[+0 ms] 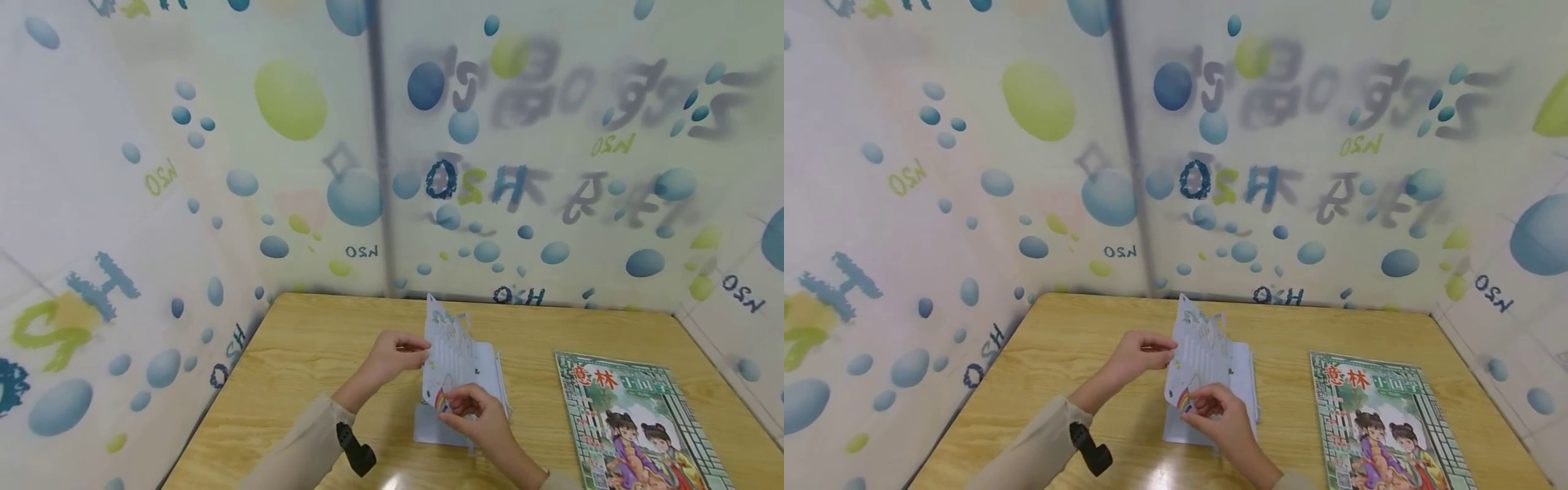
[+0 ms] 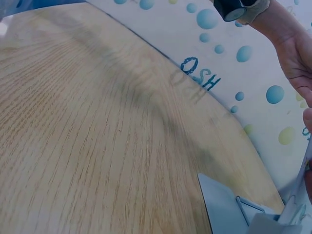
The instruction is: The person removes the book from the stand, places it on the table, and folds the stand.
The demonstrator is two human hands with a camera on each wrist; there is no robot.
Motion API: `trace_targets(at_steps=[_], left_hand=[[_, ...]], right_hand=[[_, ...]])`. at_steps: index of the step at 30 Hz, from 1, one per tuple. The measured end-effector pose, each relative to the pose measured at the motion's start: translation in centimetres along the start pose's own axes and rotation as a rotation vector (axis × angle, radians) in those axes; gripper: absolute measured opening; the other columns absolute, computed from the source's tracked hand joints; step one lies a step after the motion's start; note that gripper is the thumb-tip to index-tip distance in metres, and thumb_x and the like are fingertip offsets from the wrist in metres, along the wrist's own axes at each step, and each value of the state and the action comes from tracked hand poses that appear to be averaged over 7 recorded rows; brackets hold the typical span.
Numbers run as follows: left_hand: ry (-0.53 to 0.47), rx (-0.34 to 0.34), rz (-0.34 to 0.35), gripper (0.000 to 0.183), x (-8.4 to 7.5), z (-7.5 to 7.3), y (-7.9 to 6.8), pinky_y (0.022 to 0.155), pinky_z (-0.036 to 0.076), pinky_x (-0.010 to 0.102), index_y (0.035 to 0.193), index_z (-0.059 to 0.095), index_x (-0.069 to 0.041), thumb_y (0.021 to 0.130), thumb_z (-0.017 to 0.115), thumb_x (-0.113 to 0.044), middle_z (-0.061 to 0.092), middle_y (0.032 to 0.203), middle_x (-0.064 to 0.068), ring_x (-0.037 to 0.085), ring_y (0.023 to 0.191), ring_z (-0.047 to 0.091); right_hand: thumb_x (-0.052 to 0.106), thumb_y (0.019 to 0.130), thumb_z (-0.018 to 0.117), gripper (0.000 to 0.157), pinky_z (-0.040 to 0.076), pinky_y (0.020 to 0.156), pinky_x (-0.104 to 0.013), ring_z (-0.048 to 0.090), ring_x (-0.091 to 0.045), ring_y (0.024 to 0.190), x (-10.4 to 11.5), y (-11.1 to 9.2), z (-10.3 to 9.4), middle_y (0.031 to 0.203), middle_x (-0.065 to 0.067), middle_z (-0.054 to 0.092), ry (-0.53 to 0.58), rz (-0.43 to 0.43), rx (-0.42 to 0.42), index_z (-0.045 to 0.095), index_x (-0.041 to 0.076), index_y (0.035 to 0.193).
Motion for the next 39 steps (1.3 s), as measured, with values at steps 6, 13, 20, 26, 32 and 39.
trace_targets(at_steps=[6,13,20,26,32,39], left_hand=[[-0.030,-0.029,-0.004,0.021,-0.8,-0.4,-1.0,0.067,0.053,0.031,0.099,0.063,0.014,0.082,0.063,0.001,0.065,0.087,0.017,0.014,0.075,0.061],[-0.055,-0.075,-0.040,0.022,1.4,-1.2,-0.8,0.066,0.053,0.029,0.097,0.065,0.012,0.079,0.065,-0.001,0.066,0.088,0.016,0.012,0.072,0.061],[-0.039,-0.117,-0.103,0.021,3.4,-2.0,-0.7,0.064,0.053,0.028,0.097,0.067,0.009,0.078,0.066,-0.002,0.065,0.087,0.011,0.012,0.068,0.061],[-0.053,-0.153,-0.129,0.022,4.8,-2.5,-1.0,0.064,0.053,0.029,0.096,0.066,0.011,0.077,0.066,0.000,0.066,0.083,0.011,0.014,0.070,0.062],[-0.051,-0.156,-0.161,0.022,6.0,-3.0,-1.3,0.066,0.053,0.029,0.096,0.066,0.010,0.076,0.064,0.000,0.066,0.088,0.014,0.015,0.074,0.062],[-0.036,-0.177,-0.212,0.022,7.7,-3.5,-1.8,0.065,0.053,0.029,0.095,0.067,0.009,0.075,0.064,0.000,0.066,0.088,0.013,0.014,0.073,0.062]], right_hand=[[-0.001,0.067,0.078,0.028,0.050,0.056,-0.025,0.055,-0.009,0.065,-0.8,0.2,0.5,0.074,-0.013,0.057,-0.007,0.025,0.018,0.064,0.000,0.090],[-0.001,0.067,0.078,0.027,0.049,0.058,-0.024,0.054,-0.014,0.066,-0.3,0.6,1.1,0.075,-0.016,0.056,-0.023,0.089,0.067,0.063,-0.001,0.090],[0.000,0.067,0.078,0.026,0.049,0.061,-0.023,0.053,-0.012,0.068,0.7,1.0,2.0,0.078,-0.012,0.056,-0.040,0.228,0.115,0.063,-0.002,0.089],[0.000,0.068,0.077,0.026,0.048,0.059,-0.021,0.052,-0.012,0.066,0.9,1.1,2.6,0.077,-0.014,0.056,-0.076,0.203,0.154,0.062,-0.005,0.088],[0.001,0.066,0.079,0.026,0.046,0.056,-0.021,0.052,-0.014,0.063,-0.7,1.1,3.3,0.076,-0.011,0.056,-0.132,0.198,0.174,0.063,-0.002,0.087],[0.011,0.064,0.082,0.028,0.045,0.056,-0.020,0.049,-0.007,0.062,-3.2,1.0,4.1,0.074,-0.001,0.053,-0.210,0.193,0.206,0.065,0.005,0.085]])
Point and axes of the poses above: each hand's wrist, its own y-axis towards the middle knuckle, its own z-axis out of the palm, x = y × z, the point moved 4 cm from there along y, towards the middle knuckle
